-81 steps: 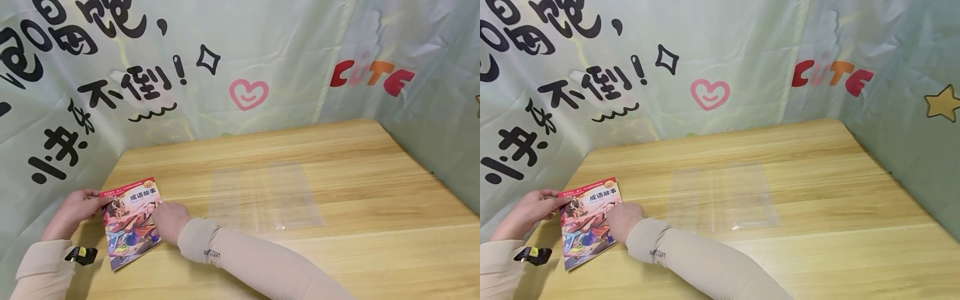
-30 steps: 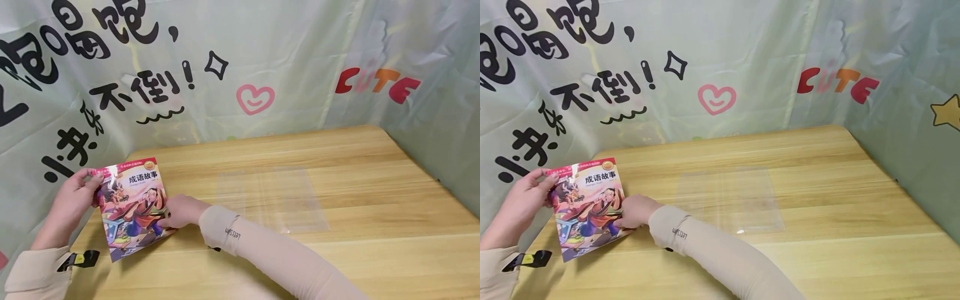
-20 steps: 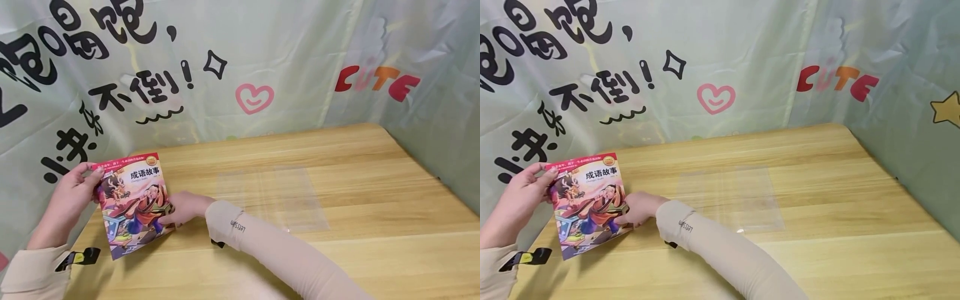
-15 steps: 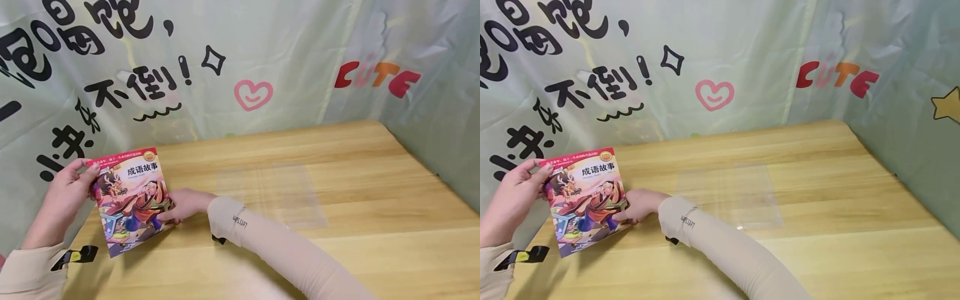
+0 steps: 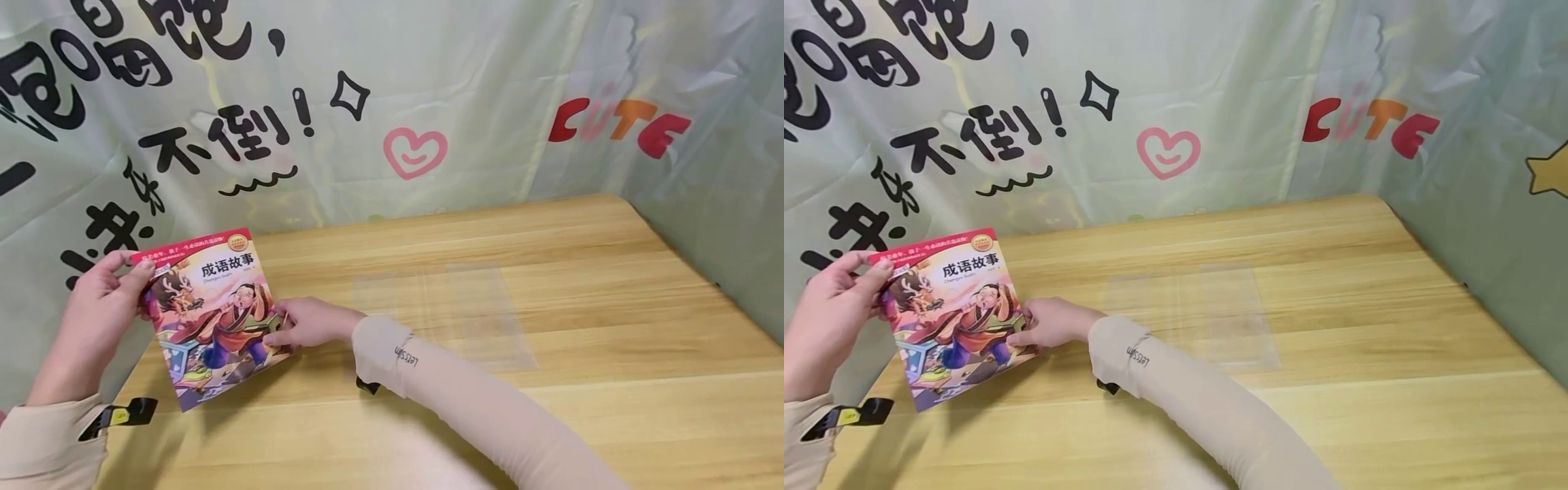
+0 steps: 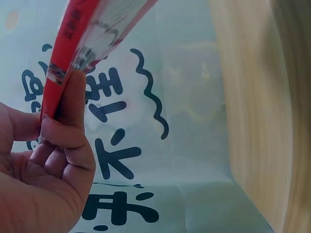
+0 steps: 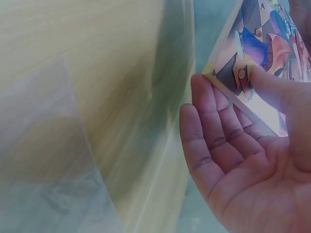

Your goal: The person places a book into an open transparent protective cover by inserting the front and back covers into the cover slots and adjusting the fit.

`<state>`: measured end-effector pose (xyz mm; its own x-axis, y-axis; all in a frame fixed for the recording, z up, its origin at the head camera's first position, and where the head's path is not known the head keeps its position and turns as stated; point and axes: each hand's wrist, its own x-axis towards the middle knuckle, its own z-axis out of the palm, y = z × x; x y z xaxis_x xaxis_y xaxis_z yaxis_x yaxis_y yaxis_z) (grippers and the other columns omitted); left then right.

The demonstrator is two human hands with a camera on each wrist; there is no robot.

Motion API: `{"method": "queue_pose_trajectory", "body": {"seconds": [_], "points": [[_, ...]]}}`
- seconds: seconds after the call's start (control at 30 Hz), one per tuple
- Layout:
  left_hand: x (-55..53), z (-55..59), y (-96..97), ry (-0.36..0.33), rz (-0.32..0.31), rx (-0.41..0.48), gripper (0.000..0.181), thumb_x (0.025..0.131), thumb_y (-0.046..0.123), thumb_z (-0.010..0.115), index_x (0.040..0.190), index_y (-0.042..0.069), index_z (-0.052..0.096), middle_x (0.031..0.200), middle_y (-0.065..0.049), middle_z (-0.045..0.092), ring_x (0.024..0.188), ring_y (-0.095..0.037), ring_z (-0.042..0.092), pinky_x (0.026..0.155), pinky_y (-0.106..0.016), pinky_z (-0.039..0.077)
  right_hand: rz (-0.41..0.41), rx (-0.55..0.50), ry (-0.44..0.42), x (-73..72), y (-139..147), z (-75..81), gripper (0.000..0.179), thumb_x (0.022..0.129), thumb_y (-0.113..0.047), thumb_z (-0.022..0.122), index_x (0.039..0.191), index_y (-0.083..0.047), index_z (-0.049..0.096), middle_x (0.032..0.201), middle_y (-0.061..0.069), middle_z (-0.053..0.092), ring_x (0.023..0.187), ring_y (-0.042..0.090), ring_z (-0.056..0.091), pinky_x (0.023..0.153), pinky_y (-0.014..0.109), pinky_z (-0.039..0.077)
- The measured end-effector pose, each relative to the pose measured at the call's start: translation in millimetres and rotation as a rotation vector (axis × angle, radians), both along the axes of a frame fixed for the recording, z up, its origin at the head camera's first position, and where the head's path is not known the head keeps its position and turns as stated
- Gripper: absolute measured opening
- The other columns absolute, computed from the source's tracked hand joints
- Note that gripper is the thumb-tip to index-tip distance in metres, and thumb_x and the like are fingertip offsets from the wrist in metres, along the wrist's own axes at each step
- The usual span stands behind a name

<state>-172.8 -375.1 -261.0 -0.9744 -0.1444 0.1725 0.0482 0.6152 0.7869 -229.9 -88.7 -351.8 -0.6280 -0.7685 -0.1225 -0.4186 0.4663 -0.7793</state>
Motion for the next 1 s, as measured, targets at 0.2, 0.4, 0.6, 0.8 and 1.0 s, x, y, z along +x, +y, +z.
{"method": "queue_pose_trajectory", "body": {"seconds": [0.2,0.4,0.6,0.8,1.0], "points": [[-2.7,-0.4,6.0,-0.018,0.020,-0.022,0.009,0.114,0.035,0.051,0.111,0.029,0.057,0.078,0.025,0.070,0.065,-0.003,0.065,0.060,-0.017,0.053,0.015,-0.049,-0.001,-1.6,13,1.9,0.022,0.107,-0.028,0.068,0.095,-0.012,0.060,0.078,-0.002,0.070,0.077,0.019,0.071,0.068,0.018,0.046],[-5.8,-1.3,12.1,-0.032,0.000,-0.025,0.009,0.114,0.037,0.051,0.113,0.030,0.057,0.078,0.024,0.071,0.067,-0.002,0.066,0.062,-0.017,0.053,0.016,-0.086,-0.041,-0.7,26,5.1,0.030,0.108,-0.024,0.068,0.082,-0.012,0.060,0.075,0.000,0.072,0.089,0.037,0.077,0.064,0.018,0.048],[-10.2,-2.8,21.3,-0.064,-0.005,-0.005,0.020,0.114,0.041,0.049,0.114,0.023,0.057,0.079,0.025,0.073,0.071,0.001,0.068,0.065,-0.016,0.056,0.012,-0.093,-0.068,-3.7,41,8.5,0.032,0.108,-0.025,0.068,0.081,-0.012,0.056,0.074,-0.001,0.073,0.091,0.039,0.079,0.067,0.021,0.053],[-14.8,-5.2,33.0,-0.095,-0.027,-0.008,0.024,0.114,0.046,0.046,0.119,0.025,0.056,0.082,0.023,0.074,0.072,-0.003,0.068,0.065,-0.020,0.056,0.014,-0.109,-0.067,-4.6,58,9.6,0.034,0.108,-0.022,0.068,0.077,-0.011,0.056,0.074,0.002,0.074,0.088,0.041,0.080,0.080,0.041,0.064],[-20.1,-5.9,48.6,-0.078,-0.039,-0.037,0.033,0.114,0.046,0.046,0.120,0.016,0.058,0.080,0.022,0.074,0.070,-0.005,0.067,0.063,-0.024,0.056,-0.004,-0.119,-0.106,-1.6,73,10.1,0.030,0.107,-0.019,0.068,0.081,-0.008,0.059,0.078,0.005,0.077,0.089,0.044,0.079,0.082,0.045,0.066]]}}
